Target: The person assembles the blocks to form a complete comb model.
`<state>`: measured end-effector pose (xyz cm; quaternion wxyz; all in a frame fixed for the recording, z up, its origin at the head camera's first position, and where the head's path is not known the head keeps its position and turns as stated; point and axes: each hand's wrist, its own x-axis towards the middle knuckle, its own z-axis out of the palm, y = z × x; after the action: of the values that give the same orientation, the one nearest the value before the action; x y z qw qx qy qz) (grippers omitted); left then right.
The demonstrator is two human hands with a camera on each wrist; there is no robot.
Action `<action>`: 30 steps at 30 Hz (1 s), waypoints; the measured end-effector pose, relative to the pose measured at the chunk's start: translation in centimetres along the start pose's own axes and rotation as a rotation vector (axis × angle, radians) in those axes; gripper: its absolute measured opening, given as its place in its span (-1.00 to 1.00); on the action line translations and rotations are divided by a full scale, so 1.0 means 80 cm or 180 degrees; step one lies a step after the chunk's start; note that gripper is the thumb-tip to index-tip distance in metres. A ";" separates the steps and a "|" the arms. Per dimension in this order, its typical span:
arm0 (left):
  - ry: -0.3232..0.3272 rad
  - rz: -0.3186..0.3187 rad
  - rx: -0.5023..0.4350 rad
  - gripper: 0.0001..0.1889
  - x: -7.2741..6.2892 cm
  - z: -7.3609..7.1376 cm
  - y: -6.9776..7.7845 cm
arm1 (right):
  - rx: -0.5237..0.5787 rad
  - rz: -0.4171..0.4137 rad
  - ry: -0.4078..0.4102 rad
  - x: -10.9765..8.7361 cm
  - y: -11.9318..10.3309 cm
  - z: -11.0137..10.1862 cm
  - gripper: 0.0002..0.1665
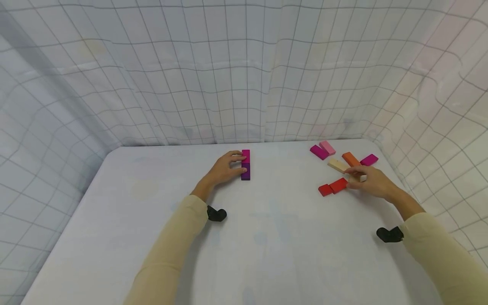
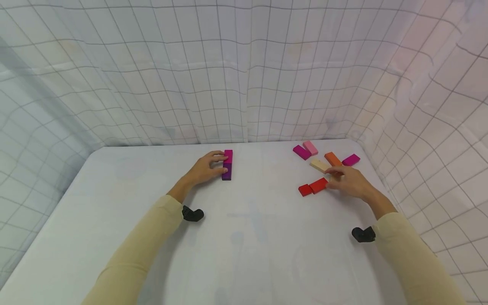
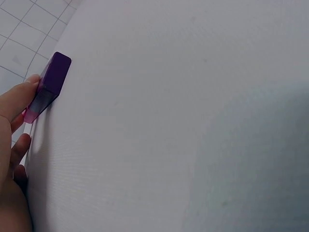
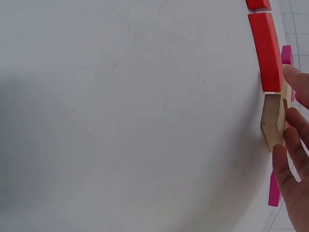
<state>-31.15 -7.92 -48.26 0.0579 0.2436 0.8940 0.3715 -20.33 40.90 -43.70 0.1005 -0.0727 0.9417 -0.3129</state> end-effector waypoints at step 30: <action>0.0017 0.0018 0.0014 -0.43 -0.001 0.000 0.002 | -0.0225 0.0159 -0.0015 0.011 -0.006 -0.031 -0.13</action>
<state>-31.00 -7.85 -48.19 0.0540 0.2453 0.8943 0.3703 -21.72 41.78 -41.58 0.1079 -0.0534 0.9534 -0.2766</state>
